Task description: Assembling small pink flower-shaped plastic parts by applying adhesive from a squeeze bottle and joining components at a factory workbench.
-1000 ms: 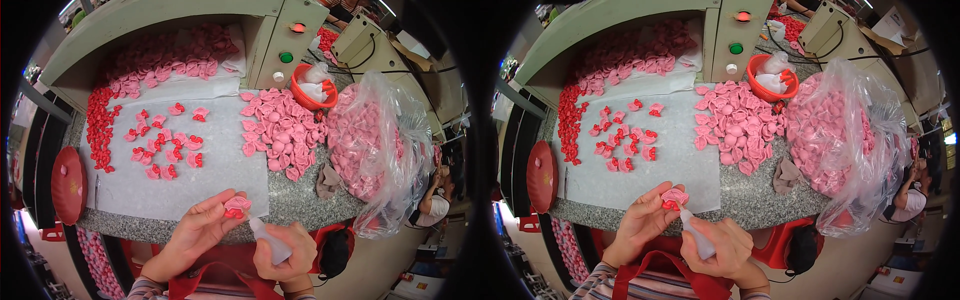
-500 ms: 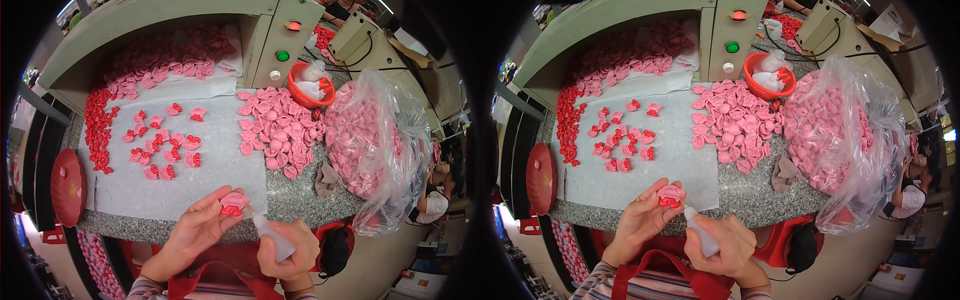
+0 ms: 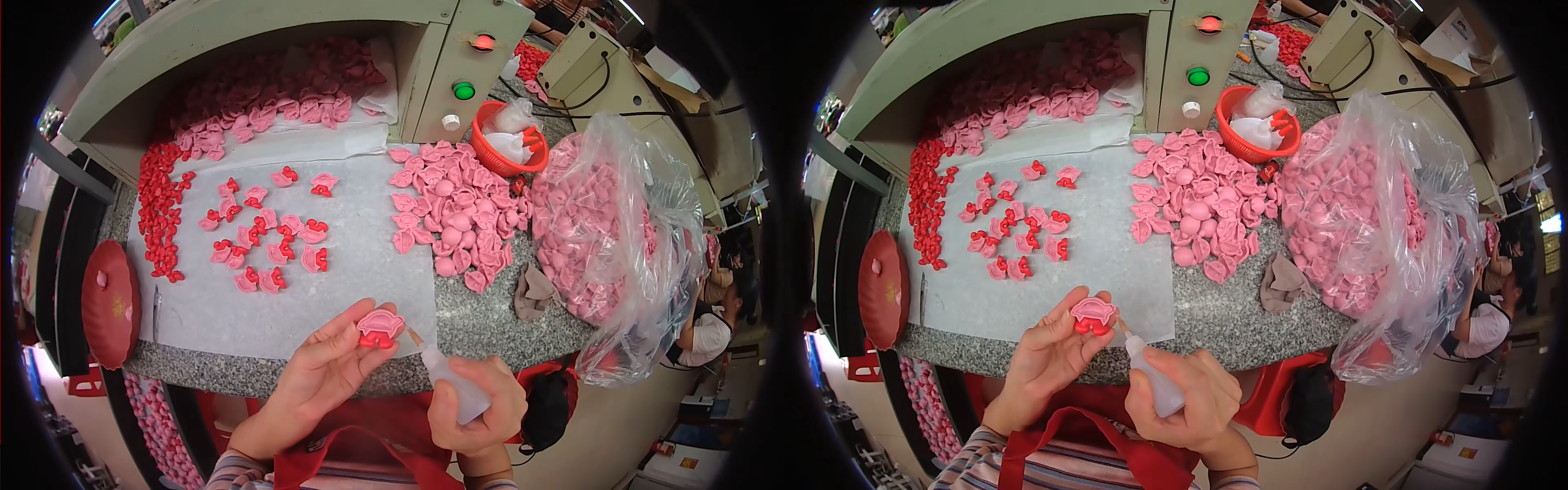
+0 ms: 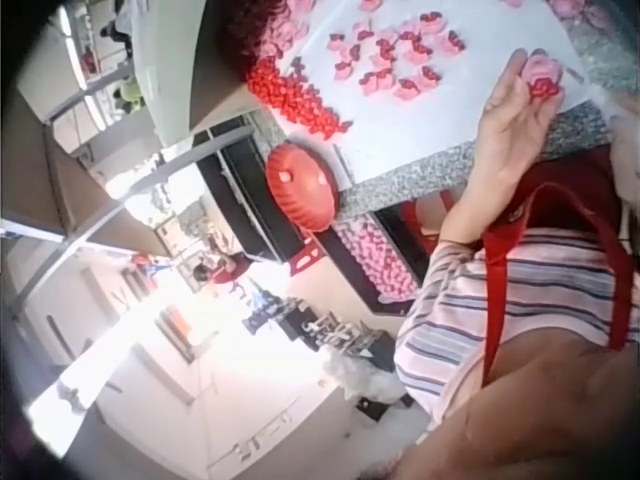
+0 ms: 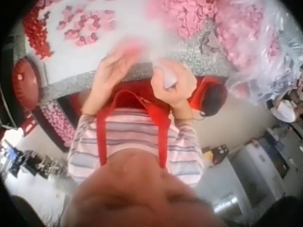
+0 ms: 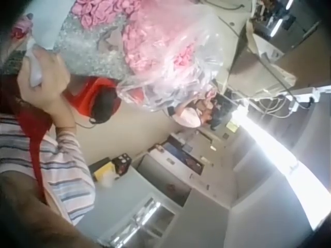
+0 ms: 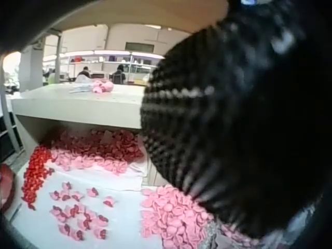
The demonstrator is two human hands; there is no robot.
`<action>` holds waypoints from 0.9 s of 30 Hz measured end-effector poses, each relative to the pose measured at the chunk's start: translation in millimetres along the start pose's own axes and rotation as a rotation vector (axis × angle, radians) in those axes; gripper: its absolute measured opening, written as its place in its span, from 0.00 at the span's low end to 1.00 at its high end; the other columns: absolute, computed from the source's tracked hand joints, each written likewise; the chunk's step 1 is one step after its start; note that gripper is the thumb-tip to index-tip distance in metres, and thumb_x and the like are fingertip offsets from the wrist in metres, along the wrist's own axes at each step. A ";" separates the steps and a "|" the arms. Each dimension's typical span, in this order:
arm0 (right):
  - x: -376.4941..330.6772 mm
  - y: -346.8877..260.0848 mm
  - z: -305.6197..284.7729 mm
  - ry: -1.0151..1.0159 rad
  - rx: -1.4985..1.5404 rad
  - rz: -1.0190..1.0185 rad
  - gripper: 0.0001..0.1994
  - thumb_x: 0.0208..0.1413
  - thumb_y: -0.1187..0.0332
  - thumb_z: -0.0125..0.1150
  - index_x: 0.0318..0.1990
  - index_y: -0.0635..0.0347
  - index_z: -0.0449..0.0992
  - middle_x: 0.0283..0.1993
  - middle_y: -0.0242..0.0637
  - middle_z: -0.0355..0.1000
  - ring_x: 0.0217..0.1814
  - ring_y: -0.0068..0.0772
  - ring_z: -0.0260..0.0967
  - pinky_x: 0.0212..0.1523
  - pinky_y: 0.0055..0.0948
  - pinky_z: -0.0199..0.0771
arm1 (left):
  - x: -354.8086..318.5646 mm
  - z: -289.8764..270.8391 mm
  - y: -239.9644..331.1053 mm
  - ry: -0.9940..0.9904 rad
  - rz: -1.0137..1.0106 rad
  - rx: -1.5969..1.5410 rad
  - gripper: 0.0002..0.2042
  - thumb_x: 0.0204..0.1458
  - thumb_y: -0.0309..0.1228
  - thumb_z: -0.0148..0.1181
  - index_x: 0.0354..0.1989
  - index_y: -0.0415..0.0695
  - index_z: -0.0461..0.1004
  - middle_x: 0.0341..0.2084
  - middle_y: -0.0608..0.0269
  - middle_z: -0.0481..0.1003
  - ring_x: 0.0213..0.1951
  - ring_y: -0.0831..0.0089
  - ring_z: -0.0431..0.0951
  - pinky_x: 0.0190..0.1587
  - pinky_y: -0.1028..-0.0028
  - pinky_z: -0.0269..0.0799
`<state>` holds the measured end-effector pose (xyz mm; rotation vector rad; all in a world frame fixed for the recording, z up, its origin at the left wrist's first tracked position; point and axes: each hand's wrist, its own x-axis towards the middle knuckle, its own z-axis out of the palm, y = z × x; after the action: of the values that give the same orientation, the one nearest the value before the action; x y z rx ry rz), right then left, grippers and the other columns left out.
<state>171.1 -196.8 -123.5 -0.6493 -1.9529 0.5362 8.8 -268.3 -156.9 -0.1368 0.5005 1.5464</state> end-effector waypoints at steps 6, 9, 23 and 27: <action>-0.4 -0.6 0.7 -0.006 0.011 0.012 0.13 0.35 0.77 0.61 0.33 0.66 0.72 0.24 0.37 0.73 0.14 0.27 0.61 0.15 0.21 0.59 | -0.1 -0.6 0.6 0.009 0.004 -0.027 0.18 0.53 0.25 0.51 0.53 0.42 0.63 0.56 0.49 0.60 0.56 0.55 0.63 0.57 0.61 0.64; -0.1 -0.6 0.9 0.001 0.007 0.003 0.13 0.35 0.77 0.61 0.33 0.66 0.72 0.24 0.37 0.73 0.14 0.27 0.61 0.15 0.21 0.59 | -0.7 0.2 0.8 0.003 0.007 -0.039 0.18 0.53 0.25 0.51 0.53 0.42 0.64 0.56 0.49 0.60 0.57 0.55 0.62 0.57 0.61 0.64; -1.4 -3.3 2.3 -0.036 0.001 0.001 0.12 0.35 0.76 0.56 0.32 0.69 0.70 0.23 0.42 0.70 0.15 0.29 0.60 0.16 0.22 0.60 | -0.8 -1.6 1.4 -0.002 0.017 -0.063 0.17 0.53 0.25 0.50 0.53 0.42 0.64 0.56 0.49 0.59 0.56 0.57 0.63 0.56 0.62 0.65; -1.6 -4.4 2.8 -0.047 -0.002 0.012 0.12 0.35 0.76 0.56 0.32 0.69 0.70 0.23 0.41 0.69 0.15 0.28 0.60 0.16 0.22 0.58 | -1.1 -2.7 1.2 -0.011 0.019 -0.067 0.17 0.53 0.25 0.50 0.53 0.42 0.64 0.55 0.49 0.60 0.56 0.57 0.63 0.56 0.62 0.65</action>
<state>168.3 -201.4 -123.1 -0.6559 -1.9944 0.5614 7.1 -270.3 -158.5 -0.1758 0.4430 1.5823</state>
